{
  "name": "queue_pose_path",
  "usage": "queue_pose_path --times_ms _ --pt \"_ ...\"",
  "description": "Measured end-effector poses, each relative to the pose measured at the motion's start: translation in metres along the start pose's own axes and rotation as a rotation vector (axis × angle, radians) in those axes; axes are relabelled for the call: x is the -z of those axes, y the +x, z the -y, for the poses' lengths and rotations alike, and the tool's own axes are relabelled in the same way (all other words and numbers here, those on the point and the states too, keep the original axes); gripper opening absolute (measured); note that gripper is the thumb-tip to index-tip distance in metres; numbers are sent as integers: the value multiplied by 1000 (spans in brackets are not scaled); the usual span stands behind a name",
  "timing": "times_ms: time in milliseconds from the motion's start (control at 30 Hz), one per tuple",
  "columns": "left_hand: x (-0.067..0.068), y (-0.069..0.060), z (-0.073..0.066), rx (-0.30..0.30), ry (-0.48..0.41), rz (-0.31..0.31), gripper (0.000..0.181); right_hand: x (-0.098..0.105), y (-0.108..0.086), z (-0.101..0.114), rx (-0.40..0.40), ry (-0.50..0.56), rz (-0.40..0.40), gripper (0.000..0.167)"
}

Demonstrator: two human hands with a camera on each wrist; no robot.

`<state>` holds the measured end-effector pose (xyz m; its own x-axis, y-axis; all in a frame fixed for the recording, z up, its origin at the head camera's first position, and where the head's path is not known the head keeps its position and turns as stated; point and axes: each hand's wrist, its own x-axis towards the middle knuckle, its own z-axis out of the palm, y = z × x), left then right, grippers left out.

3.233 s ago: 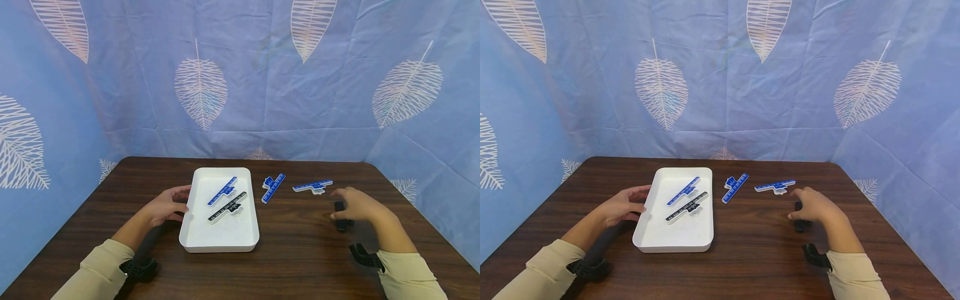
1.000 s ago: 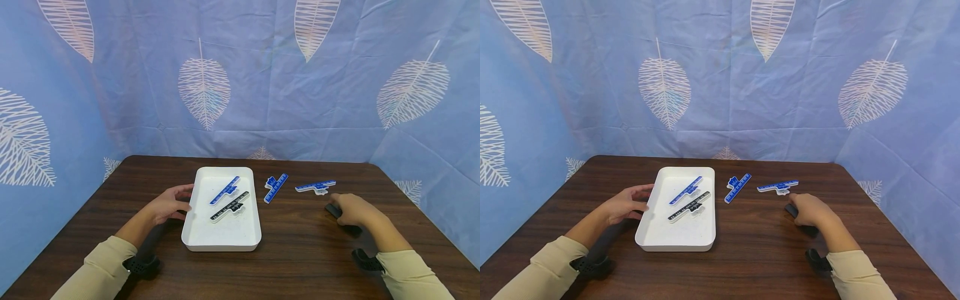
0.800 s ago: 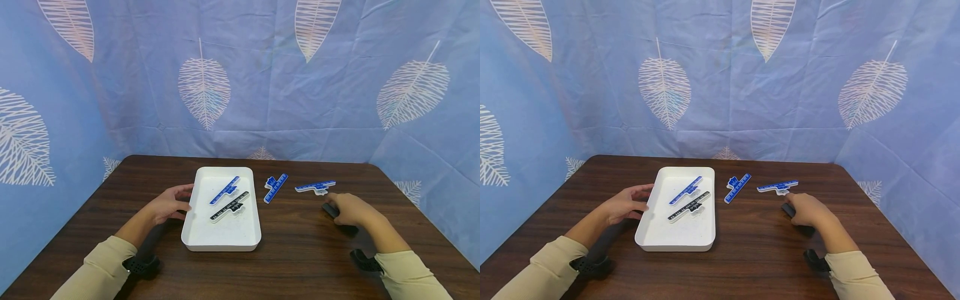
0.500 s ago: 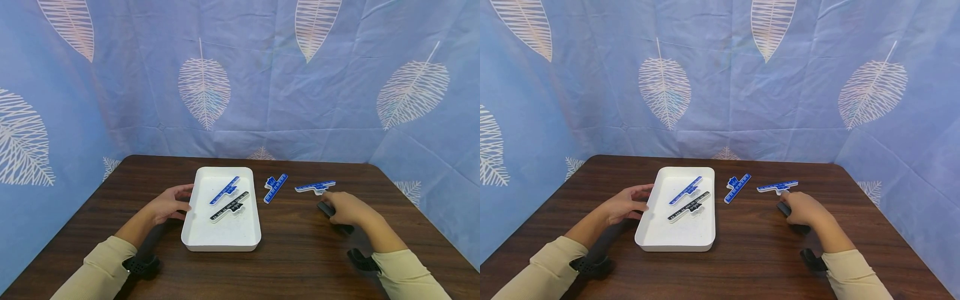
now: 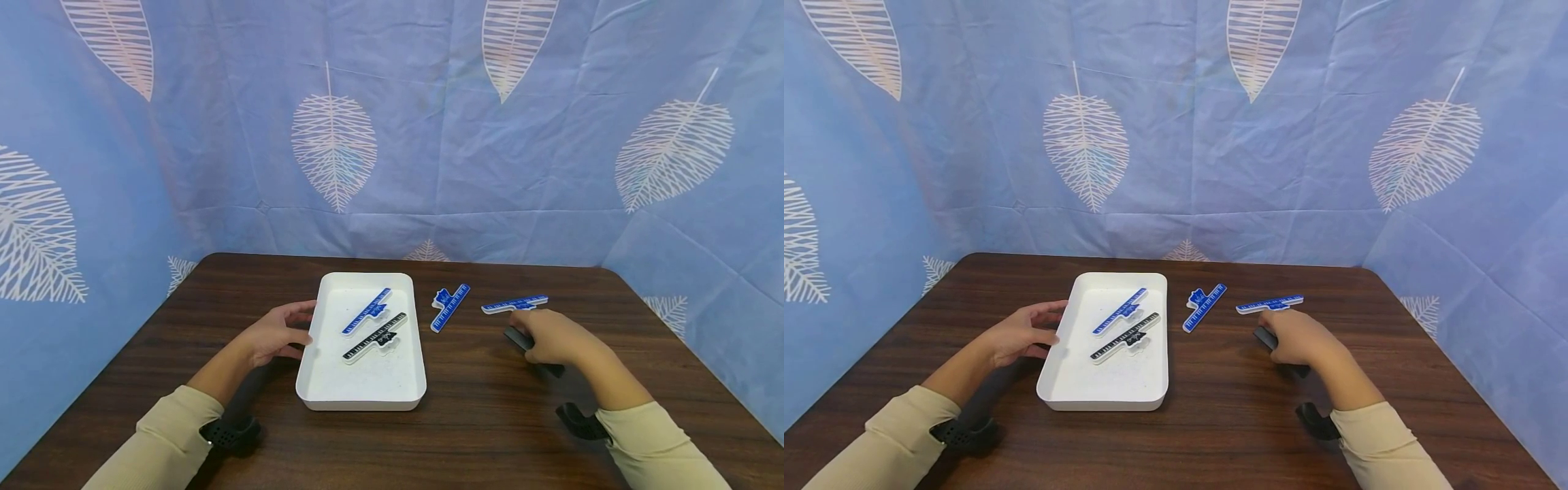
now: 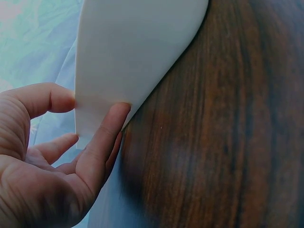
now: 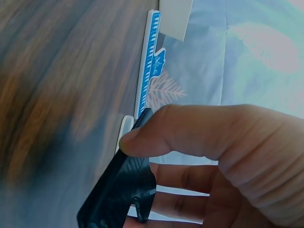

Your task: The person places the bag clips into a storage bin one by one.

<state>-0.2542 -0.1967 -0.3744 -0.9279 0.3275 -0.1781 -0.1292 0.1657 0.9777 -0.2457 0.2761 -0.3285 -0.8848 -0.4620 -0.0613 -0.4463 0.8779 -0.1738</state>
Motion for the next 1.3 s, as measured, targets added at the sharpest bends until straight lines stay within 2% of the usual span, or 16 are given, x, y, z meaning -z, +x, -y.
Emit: queue_pose_path --times_ms 233,500,1300 --pt "0 1 1 9 -5 -16 80 1 7 10 22 2 4 44" --pt "2 2 1 7 0 -18 80 3 14 21 33 49 21 39" --pt "2 1 1 4 -12 -9 81 11 35 48 72 12 20 41"
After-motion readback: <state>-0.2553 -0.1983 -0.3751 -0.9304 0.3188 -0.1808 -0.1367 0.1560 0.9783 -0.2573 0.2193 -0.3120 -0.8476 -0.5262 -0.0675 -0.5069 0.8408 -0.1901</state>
